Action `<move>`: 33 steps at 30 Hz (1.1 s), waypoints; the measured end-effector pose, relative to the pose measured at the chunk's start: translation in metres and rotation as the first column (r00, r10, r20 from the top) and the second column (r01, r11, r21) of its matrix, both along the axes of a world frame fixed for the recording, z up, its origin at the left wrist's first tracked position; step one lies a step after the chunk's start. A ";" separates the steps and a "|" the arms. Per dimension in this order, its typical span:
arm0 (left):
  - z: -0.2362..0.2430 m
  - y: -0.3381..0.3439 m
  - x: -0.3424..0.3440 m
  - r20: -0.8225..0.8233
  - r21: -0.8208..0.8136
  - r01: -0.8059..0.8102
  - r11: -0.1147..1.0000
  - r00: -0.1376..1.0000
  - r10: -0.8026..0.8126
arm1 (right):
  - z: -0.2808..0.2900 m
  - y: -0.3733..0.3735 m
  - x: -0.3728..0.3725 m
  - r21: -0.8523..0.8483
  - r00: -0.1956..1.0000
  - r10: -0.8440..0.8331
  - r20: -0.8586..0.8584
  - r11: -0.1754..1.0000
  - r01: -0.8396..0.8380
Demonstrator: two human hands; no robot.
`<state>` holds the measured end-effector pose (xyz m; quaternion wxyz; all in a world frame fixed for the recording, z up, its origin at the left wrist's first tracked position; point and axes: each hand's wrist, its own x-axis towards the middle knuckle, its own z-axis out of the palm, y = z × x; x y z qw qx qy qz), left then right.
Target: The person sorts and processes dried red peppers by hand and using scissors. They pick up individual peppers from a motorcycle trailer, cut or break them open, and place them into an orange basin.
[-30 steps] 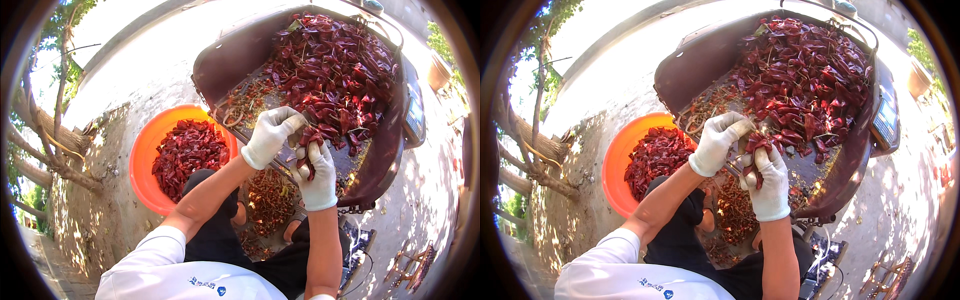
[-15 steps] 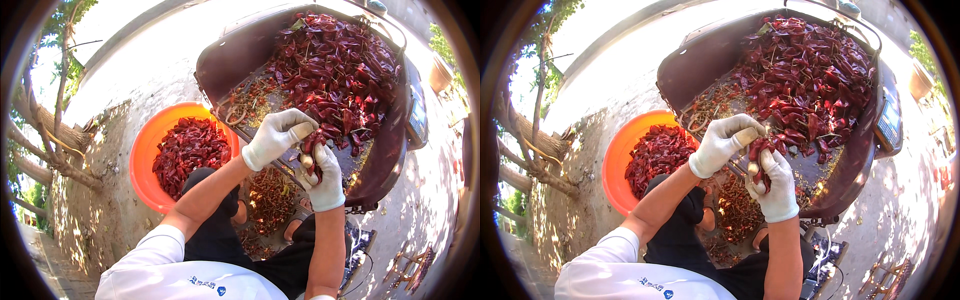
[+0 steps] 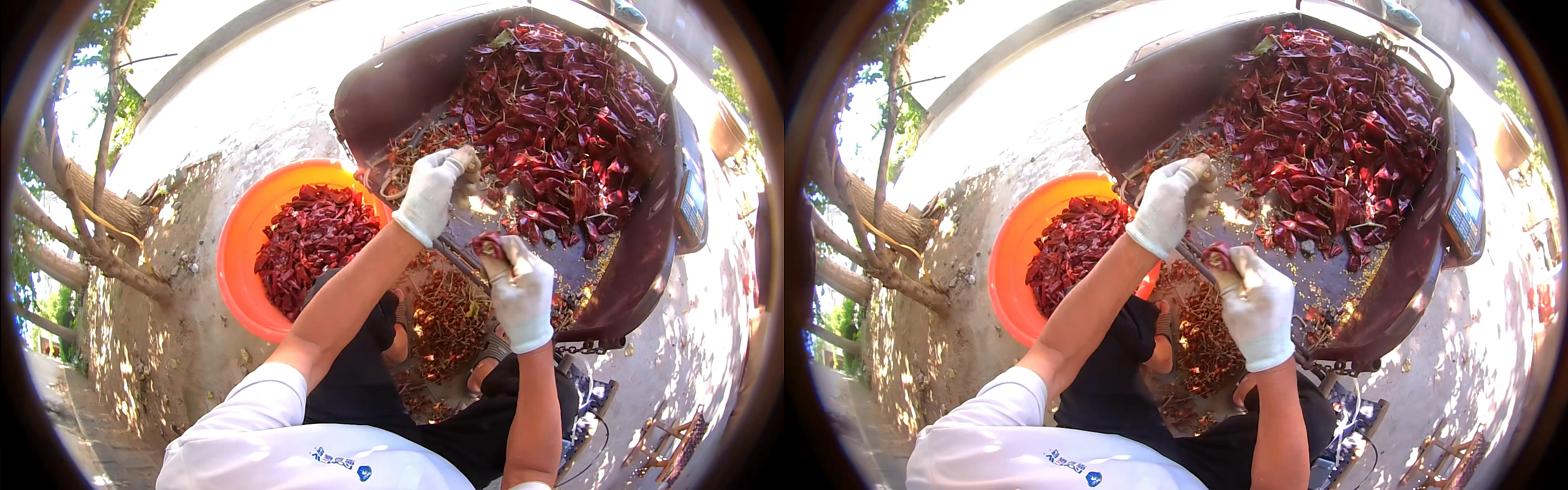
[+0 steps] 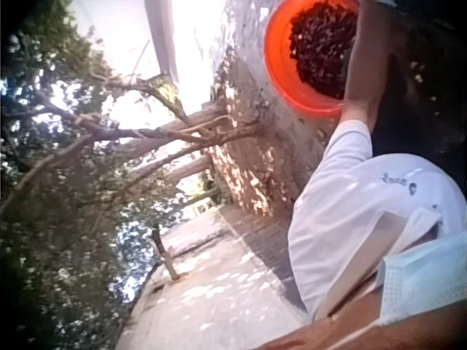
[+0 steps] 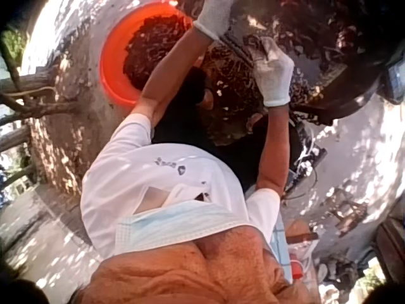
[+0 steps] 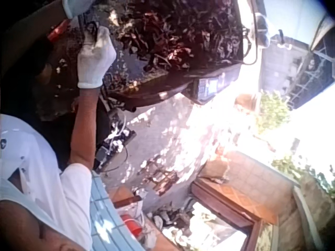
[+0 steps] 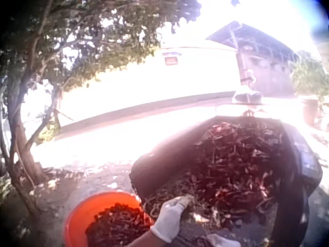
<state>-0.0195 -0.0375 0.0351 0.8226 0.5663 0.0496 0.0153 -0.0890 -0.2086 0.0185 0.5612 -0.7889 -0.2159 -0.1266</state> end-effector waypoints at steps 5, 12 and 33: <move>-0.002 -0.004 -0.008 0.163 0.406 -0.007 0.914 0.984 -0.065 | 0.012 -0.010 0.000 0.312 0.932 0.059 -0.357 0.948 0.059; 0.011 -0.014 -0.029 0.191 0.276 0.204 0.939 0.946 -0.261 | 0.004 -0.011 0.005 0.354 0.951 0.070 -0.300 0.934 0.042; -0.068 -0.068 0.041 0.098 0.986 -0.145 -0.079 0.897 -0.431 | 0.006 -0.002 -0.004 0.203 0.805 0.398 -0.439 0.917 -0.342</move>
